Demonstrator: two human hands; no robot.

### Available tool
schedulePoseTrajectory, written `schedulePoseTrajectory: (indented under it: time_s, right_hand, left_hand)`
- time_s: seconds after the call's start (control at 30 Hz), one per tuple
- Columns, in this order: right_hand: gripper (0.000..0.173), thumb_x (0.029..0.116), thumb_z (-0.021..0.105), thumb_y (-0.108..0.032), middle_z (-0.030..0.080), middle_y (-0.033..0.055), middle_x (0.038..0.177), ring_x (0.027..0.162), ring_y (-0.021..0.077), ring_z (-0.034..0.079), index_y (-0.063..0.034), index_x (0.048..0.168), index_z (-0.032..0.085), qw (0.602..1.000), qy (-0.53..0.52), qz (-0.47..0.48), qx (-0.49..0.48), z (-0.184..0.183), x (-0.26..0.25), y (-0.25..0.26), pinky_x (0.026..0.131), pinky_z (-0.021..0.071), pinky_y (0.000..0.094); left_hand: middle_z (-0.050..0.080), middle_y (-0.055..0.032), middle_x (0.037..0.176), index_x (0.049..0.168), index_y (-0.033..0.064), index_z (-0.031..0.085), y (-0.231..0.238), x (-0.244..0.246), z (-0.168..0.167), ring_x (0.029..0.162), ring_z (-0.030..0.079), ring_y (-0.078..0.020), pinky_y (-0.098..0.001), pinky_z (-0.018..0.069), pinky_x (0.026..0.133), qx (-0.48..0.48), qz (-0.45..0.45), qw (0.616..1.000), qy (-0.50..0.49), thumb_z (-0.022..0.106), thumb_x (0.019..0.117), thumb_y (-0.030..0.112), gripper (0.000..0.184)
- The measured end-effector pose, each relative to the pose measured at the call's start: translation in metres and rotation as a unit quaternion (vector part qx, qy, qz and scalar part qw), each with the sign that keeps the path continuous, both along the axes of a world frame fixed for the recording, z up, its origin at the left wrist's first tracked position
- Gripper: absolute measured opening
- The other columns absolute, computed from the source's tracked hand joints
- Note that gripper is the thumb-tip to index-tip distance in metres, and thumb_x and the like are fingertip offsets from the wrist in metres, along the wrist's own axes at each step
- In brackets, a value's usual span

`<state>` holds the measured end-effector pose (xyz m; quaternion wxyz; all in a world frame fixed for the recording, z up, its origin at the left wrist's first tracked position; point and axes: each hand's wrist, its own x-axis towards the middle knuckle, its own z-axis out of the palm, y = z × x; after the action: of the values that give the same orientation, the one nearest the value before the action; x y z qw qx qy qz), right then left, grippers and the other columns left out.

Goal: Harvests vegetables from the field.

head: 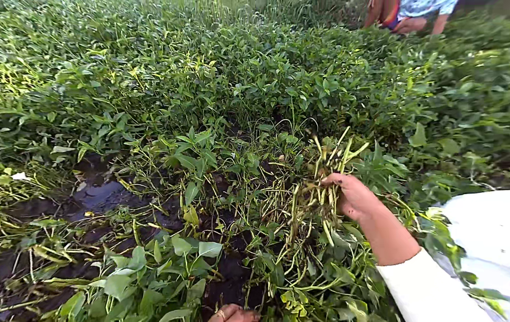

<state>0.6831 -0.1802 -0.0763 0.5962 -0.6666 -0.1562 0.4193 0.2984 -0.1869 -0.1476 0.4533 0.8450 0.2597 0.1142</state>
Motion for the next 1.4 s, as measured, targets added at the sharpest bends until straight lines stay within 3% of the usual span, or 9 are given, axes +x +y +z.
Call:
schedulePoseTrajectory:
  time_s: [0.1, 0.2, 0.3, 0.4, 0.53, 0.77, 1.0, 1.23, 1.4]
  right_hand:
    - [0.026, 0.0967, 0.061, -0.007, 0.069, 0.0129, 0.101, 0.090, 0.0212, 0.069, -0.0004, 0.122, 0.059, 0.991, 0.027, 0.103, -0.084, -0.054, -0.021, -0.040, 0.079, 0.0598, 0.0409]
    - [0.073, 0.0890, 0.079, -0.013, 0.056, 0.0195, 0.143, 0.131, 0.0278, 0.056, -0.0020, 0.151, 0.042, 0.946, -0.092, 0.217, -0.222, -0.130, -0.035, -0.070, 0.111, 0.0471, 0.0463]
    - [0.093, 0.0875, 0.083, -0.028, 0.058, 0.0250, 0.141, 0.125, 0.0382, 0.061, -0.0072, 0.160, 0.029, 0.912, -0.193, 0.220, -0.287, -0.155, -0.042, -0.088, 0.107, 0.0491, 0.0558]
    - [0.071, 0.0950, 0.075, -0.021, 0.061, 0.0196, 0.140, 0.125, 0.0314, 0.063, -0.0059, 0.155, 0.040, 0.920, -0.269, 0.130, -0.255, -0.122, -0.056, -0.104, 0.107, 0.0509, 0.0488]
    - [0.021, 0.0986, 0.065, -0.014, 0.072, 0.0076, 0.114, 0.105, 0.0199, 0.070, -0.0080, 0.117, 0.071, 0.905, -0.375, 0.081, -0.184, -0.097, -0.076, -0.117, 0.094, 0.0579, 0.0431]
    - [0.038, 0.0995, 0.064, -0.033, 0.068, 0.0224, 0.122, 0.121, 0.0394, 0.063, -0.0018, 0.121, 0.069, 0.751, -0.313, 0.359, -0.457, -0.116, -0.114, -0.075, 0.101, 0.0494, 0.0607]
    - [0.037, 0.0939, 0.076, -0.032, 0.069, 0.0132, 0.094, 0.077, 0.0240, 0.069, -0.0009, 0.113, 0.067, 0.869, -0.188, 0.372, -0.268, -0.071, -0.143, -0.091, 0.076, 0.0595, 0.0442]
    - [0.035, 0.0996, 0.068, -0.036, 0.072, 0.0129, 0.093, 0.085, 0.0250, 0.070, -0.0027, 0.113, 0.071, 0.851, -0.252, 0.446, -0.116, -0.089, -0.165, -0.093, 0.084, 0.0573, 0.0478]
    - [0.037, 0.1044, 0.058, -0.034, 0.069, 0.0179, 0.119, 0.117, 0.0335, 0.065, -0.0034, 0.124, 0.066, 0.791, -0.368, 0.299, -0.387, -0.104, -0.109, -0.064, 0.102, 0.0507, 0.0522]
  left_hand:
    - [0.071, -0.0194, 0.115, 0.119, 0.0026, 0.073, -0.002, 0.016, 0.004, 0.111, 0.068, -0.0345, -0.0536, 0.0525, 0.100, -0.001, -0.034, 0.999, -0.005, 0.062, 0.0990, 0.009, 0.024]
    - [0.072, -0.0182, 0.115, 0.119, 0.0039, 0.073, -0.008, 0.025, 0.002, 0.109, 0.069, -0.0343, -0.0546, 0.0537, 0.098, -0.001, -0.068, 0.998, 0.004, 0.065, 0.0971, 0.009, 0.024]
    - [0.072, -0.0168, 0.116, 0.120, 0.0055, 0.073, -0.008, 0.024, -0.006, 0.110, 0.069, -0.0347, -0.0562, 0.0530, 0.098, 0.007, -0.088, 0.996, 0.031, 0.066, 0.0975, 0.012, 0.024]
    - [0.072, -0.0143, 0.116, 0.120, 0.0070, 0.073, -0.004, 0.014, -0.014, 0.111, 0.068, -0.0317, -0.0534, 0.0532, 0.100, 0.003, -0.077, 0.995, 0.058, 0.065, 0.0981, 0.015, 0.024]
    - [0.073, -0.0124, 0.114, 0.119, 0.0073, 0.073, 0.004, 0.008, -0.027, 0.108, 0.070, -0.0280, -0.0498, 0.0551, 0.098, 0.003, -0.054, 0.997, 0.048, 0.065, 0.0982, 0.015, 0.024]
    - [0.072, -0.0097, 0.118, 0.122, 0.0099, 0.072, 0.017, -0.001, -0.026, 0.111, 0.069, -0.0261, -0.0479, 0.0540, 0.100, 0.026, -0.029, 0.997, 0.060, 0.063, 0.0982, 0.015, 0.026]
    - [0.072, -0.0061, 0.111, 0.118, 0.0051, 0.072, -0.001, 0.012, -0.027, 0.092, 0.071, -0.0124, -0.0303, 0.0609, 0.080, -0.189, 0.113, 0.975, -0.001, 0.057, 0.1024, 0.017, 0.024]
    - [0.072, -0.0061, 0.091, 0.101, 0.0003, 0.072, -0.022, 0.038, -0.046, 0.071, 0.069, -0.0127, -0.0285, 0.0600, 0.065, -0.311, 0.293, 0.899, -0.092, 0.059, 0.1011, 0.007, 0.015]
    - [0.068, -0.0091, 0.093, 0.105, 0.0004, 0.060, -0.013, 0.030, -0.040, 0.076, 0.069, -0.0171, -0.0292, 0.0600, 0.061, -0.376, 0.347, 0.847, -0.143, 0.043, 0.1084, 0.007, 0.019]
